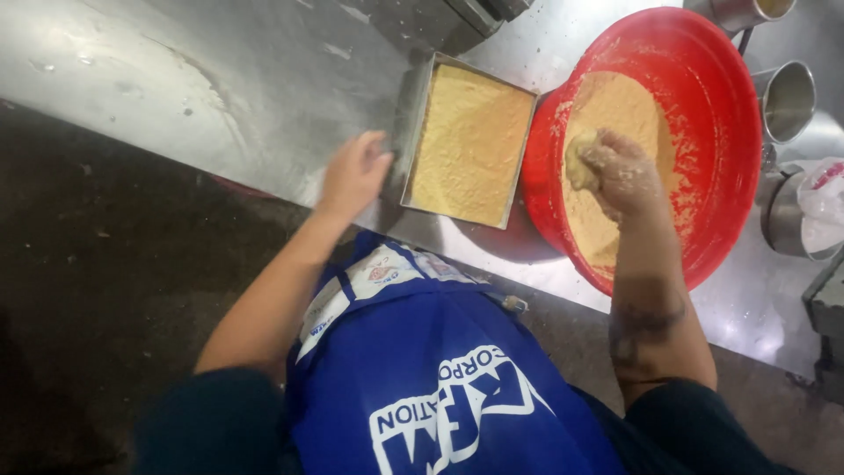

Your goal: The person scoops batter from a red bowl by hand into metal pans, spreading the mixture evenly across each container. They repeat this process for several pans, smoothing the batter before setting them aside on the work surface.

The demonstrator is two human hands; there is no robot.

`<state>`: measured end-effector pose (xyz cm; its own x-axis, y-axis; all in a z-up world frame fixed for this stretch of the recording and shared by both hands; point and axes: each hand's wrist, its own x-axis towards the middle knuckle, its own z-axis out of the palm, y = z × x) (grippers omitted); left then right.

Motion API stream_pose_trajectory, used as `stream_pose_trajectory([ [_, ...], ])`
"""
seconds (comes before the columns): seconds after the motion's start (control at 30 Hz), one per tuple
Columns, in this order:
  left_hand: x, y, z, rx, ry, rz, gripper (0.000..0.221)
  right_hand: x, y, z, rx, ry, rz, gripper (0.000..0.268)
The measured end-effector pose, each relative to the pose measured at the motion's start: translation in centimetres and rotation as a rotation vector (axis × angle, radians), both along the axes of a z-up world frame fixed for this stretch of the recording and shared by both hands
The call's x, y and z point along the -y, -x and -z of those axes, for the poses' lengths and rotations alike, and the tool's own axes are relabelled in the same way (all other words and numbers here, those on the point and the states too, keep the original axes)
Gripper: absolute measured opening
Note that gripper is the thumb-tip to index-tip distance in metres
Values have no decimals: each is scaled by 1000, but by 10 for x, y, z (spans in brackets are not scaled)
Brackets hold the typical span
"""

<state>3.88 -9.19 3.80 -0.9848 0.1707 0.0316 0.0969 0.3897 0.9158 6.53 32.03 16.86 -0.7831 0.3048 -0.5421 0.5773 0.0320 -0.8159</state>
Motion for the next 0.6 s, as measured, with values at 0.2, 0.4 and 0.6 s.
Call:
stream_pose_trajectory([
  [0.2,145,-81,-14,541,-344,-62,27,107,15,40,-516,-69,-216,15],
  [0.4,286,-208,70,580,-38,-434,25,125,13,118,-504,-996,-435,23],
  [0.6,364,-342,130,925,454,-505,34,102,19,217,-365,-527,-280,54],
])
